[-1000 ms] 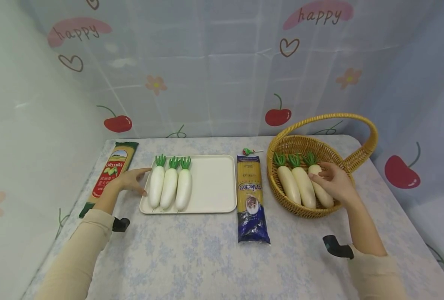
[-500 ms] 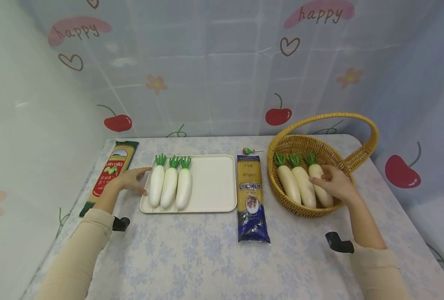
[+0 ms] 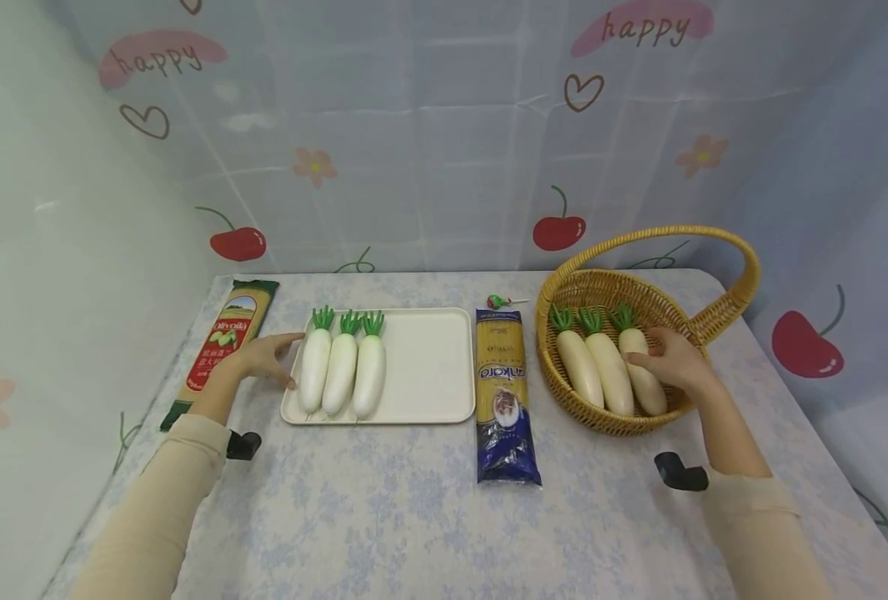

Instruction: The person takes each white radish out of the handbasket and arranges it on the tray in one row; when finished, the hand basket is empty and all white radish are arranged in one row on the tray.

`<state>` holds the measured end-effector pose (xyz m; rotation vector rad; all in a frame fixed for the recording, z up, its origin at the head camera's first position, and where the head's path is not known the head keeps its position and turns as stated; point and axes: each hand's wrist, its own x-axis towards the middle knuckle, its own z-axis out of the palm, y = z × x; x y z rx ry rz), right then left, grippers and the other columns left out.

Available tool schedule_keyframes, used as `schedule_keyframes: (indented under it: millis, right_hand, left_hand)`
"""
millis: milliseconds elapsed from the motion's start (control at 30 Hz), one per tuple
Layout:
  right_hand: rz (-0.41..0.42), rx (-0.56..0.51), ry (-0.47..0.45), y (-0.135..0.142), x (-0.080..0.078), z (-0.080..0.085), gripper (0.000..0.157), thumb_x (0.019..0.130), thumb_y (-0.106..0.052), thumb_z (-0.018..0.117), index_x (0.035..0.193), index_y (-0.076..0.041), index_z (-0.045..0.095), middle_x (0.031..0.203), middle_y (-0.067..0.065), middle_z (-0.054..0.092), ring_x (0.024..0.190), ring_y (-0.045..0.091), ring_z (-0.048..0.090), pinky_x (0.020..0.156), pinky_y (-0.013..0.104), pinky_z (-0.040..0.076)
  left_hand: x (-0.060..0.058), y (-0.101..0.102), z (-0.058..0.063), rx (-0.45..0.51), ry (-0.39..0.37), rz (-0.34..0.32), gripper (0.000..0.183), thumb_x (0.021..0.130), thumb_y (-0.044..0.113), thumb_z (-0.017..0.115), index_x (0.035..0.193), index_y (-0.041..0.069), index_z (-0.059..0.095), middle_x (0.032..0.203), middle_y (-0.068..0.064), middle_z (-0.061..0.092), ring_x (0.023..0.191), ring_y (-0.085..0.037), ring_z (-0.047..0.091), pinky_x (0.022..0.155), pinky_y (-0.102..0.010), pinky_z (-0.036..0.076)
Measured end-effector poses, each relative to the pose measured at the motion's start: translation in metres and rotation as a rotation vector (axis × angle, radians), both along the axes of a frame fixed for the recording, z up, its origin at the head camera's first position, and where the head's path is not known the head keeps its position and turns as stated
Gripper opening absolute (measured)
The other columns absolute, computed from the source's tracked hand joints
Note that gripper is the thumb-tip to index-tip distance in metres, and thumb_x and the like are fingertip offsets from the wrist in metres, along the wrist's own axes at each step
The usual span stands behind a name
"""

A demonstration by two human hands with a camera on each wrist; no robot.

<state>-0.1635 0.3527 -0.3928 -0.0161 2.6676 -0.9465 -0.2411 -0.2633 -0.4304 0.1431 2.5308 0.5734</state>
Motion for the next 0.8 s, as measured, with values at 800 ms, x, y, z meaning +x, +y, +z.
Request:
schedule_keyframes:
  millis: [800]
  right_hand:
    - [0.025, -0.046, -0.122, 0.014, -0.02, -0.012, 0.083, 0.09, -0.014, 0.056, 0.138, 0.023, 0.0, 0.135, 0.05, 0.014, 0.122, 0.061, 0.026, 0.094, 0.061, 0.039]
  left_hand:
    - [0.0, -0.001, -0.002, -0.007, 0.001, 0.004, 0.097, 0.07, 0.02, 0.082, 0.148, 0.006, 0.026, 0.145, -0.031, 0.031, 0.133, -0.045, 0.029, 0.103, -0.058, 0.034]
